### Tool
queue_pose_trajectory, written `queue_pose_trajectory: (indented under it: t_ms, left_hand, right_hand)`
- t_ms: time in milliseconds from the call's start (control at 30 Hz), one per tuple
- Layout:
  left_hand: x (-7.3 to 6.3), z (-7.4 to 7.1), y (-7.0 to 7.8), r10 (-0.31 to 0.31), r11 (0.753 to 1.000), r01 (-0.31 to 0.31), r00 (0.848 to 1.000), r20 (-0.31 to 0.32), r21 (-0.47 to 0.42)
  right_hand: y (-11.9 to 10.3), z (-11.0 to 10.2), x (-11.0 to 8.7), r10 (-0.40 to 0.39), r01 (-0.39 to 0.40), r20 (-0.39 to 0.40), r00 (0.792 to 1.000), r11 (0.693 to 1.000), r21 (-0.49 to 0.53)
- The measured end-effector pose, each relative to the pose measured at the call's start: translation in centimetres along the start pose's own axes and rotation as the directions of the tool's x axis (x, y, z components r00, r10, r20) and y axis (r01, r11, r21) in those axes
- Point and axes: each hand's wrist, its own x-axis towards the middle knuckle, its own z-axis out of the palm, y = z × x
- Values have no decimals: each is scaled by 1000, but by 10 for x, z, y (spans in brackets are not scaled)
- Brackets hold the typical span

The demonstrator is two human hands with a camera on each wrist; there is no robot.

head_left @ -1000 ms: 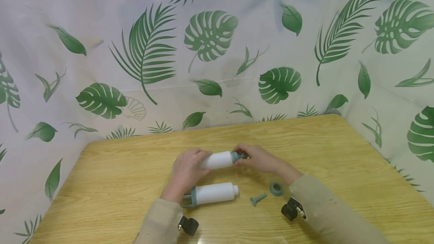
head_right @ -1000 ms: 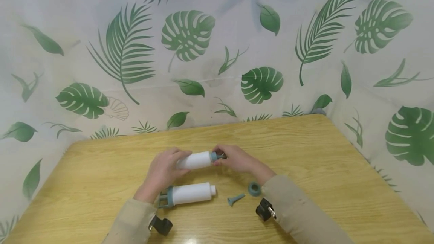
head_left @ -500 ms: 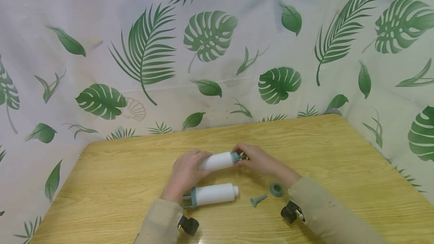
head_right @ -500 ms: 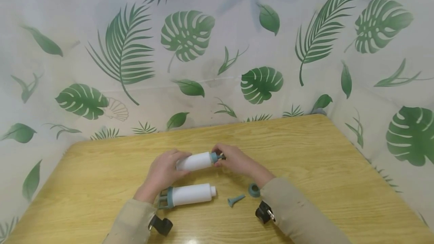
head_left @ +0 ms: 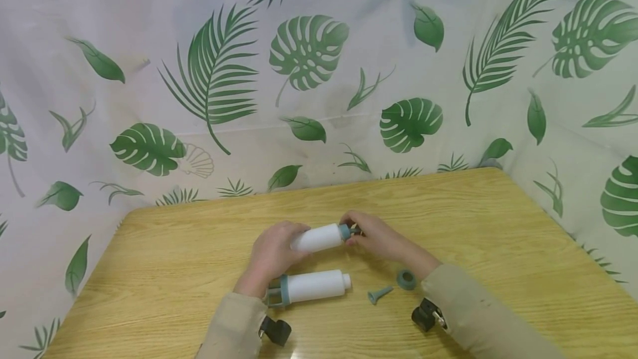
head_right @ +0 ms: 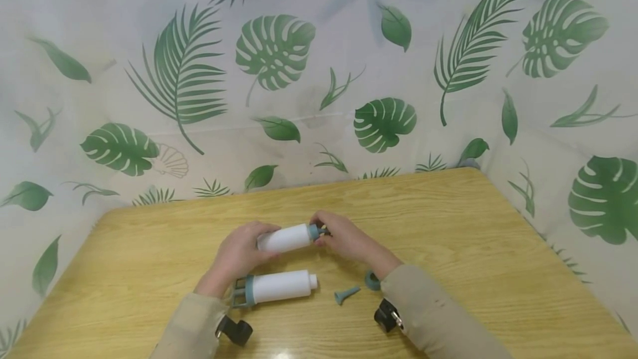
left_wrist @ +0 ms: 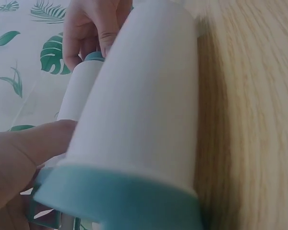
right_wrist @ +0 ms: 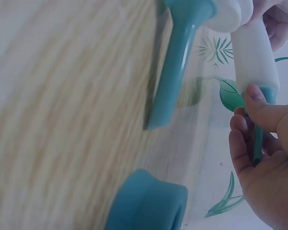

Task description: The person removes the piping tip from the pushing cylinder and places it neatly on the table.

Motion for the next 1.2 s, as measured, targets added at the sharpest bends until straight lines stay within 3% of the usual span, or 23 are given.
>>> queue_pose_trajectory:
  t_ms: [267, 567, 967, 1200]
  left_hand:
    - [1, -5, 1, -62, 995, 65, 997, 44, -76]
    - [2, -3, 2, -34, 998, 36, 999, 37, -49]
    - [2, -6, 1, -67, 994, 72, 996, 58, -78]
    - [1, -8, 3, -47, 998, 48, 999, 23, -34]
  right_hand:
    - [-1, 0, 0, 7, -6, -8, 1000, 1000, 11]
    - [1, 3, 0, -17, 16, -34, 999, 1000, -9]
    - [0, 2, 1, -56, 56, -59, 997, 998, -12]
    - [-1, -1, 0, 28, -28, 2, 1000, 994, 106]
